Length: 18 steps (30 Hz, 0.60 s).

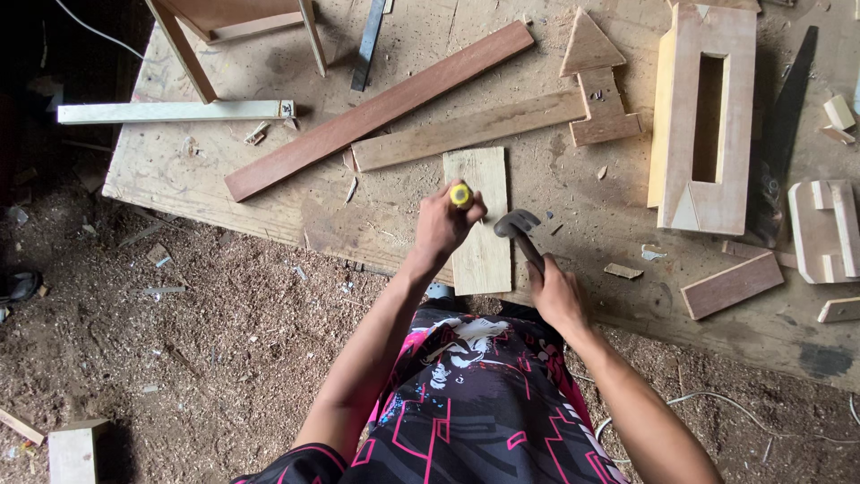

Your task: The person uses a chisel and hammer to carve a rectangular piece of wood on a workbench. They repeatedly strike the chisel to remove wood, then scrape the surface with the chisel. The person flips the wood over and continues working on the other side.

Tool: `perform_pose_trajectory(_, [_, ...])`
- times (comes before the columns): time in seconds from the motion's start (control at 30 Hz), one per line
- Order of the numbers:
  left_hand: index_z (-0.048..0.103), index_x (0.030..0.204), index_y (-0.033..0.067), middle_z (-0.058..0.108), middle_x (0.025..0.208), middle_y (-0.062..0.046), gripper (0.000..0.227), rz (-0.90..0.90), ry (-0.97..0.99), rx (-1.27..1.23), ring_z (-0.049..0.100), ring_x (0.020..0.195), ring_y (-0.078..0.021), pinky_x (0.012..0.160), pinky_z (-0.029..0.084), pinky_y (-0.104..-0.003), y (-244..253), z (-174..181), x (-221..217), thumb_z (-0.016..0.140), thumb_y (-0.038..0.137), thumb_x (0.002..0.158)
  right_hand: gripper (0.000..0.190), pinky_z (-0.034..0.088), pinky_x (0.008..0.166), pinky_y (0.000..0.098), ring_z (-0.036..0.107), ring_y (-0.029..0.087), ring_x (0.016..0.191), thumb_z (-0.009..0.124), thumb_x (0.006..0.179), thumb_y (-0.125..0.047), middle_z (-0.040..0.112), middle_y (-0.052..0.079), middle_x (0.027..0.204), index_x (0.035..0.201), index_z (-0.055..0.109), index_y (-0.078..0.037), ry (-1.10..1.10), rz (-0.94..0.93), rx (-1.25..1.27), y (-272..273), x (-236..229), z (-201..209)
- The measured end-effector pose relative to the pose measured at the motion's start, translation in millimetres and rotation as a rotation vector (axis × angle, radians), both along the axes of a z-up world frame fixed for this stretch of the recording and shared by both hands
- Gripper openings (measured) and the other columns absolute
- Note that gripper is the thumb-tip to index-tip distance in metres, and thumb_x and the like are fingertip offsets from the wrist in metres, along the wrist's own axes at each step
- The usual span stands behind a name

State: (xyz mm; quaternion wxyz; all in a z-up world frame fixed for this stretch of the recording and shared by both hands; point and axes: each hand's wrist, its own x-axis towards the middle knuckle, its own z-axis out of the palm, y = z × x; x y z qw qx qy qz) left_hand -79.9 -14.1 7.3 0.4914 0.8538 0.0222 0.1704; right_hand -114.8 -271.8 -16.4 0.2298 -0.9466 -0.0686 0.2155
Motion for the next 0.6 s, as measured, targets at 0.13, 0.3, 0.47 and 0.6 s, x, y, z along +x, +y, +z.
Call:
perform_pose_trajectory(0.13, [0.067,0.092,0.005,0.071,0.083,-0.012,0.028,-0.065,-0.018,0.041,0.072,0.062,-0.0269,0.057,0.059,-0.039,-1,7,18,0.07,0.032,0.096,0.03,0.04,0.028,0.0324,0.048,0.016,0.033,0.046,0.106,-0.03,0.055,0.003,0.057,0.105,0.057,-0.002,0.006,-0.098,0.189,3,8,19])
perform_pose_trajectory(0.3, [0.071,0.095,0.0041,0.073,0.086,-0.016,0.028,-0.123,-0.084,0.132,0.071,0.066,-0.0309,0.06,0.058,-0.042,-2,0,33,0.074,0.031,0.092,0.034,0.04,0.032,0.0282,0.05,0.012,0.038,0.045,0.112,-0.029,0.055,0.002,0.058,0.097,0.056,-0.001,-0.268,-0.036,0.352,2,36,82])
perform_pose_trajectory(0.47, [0.073,0.094,0.0079,0.079,0.095,-0.009,0.016,0.187,-0.157,-0.256,0.077,0.078,-0.0195,0.068,0.065,-0.035,17,-25,22,0.061,0.013,0.103,0.036,0.04,0.04,0.0275,0.056,0.01,0.049,0.05,0.116,-0.031,0.056,0.0,0.063,0.096,0.055,-0.001,-0.554,0.055,0.387,-7,44,129])
perform_pose_trajectory(0.6, [0.064,0.091,0.0016,0.076,0.083,-0.017,0.029,0.573,-0.064,-0.666,0.078,0.071,-0.0219,0.065,0.065,-0.034,47,-48,-7,0.051,0.024,0.104,0.031,0.038,0.026,0.0328,0.045,0.014,0.033,0.048,0.108,-0.032,0.049,-0.001,0.052,0.092,0.057,-0.007,-0.208,-0.063,0.257,-6,35,106])
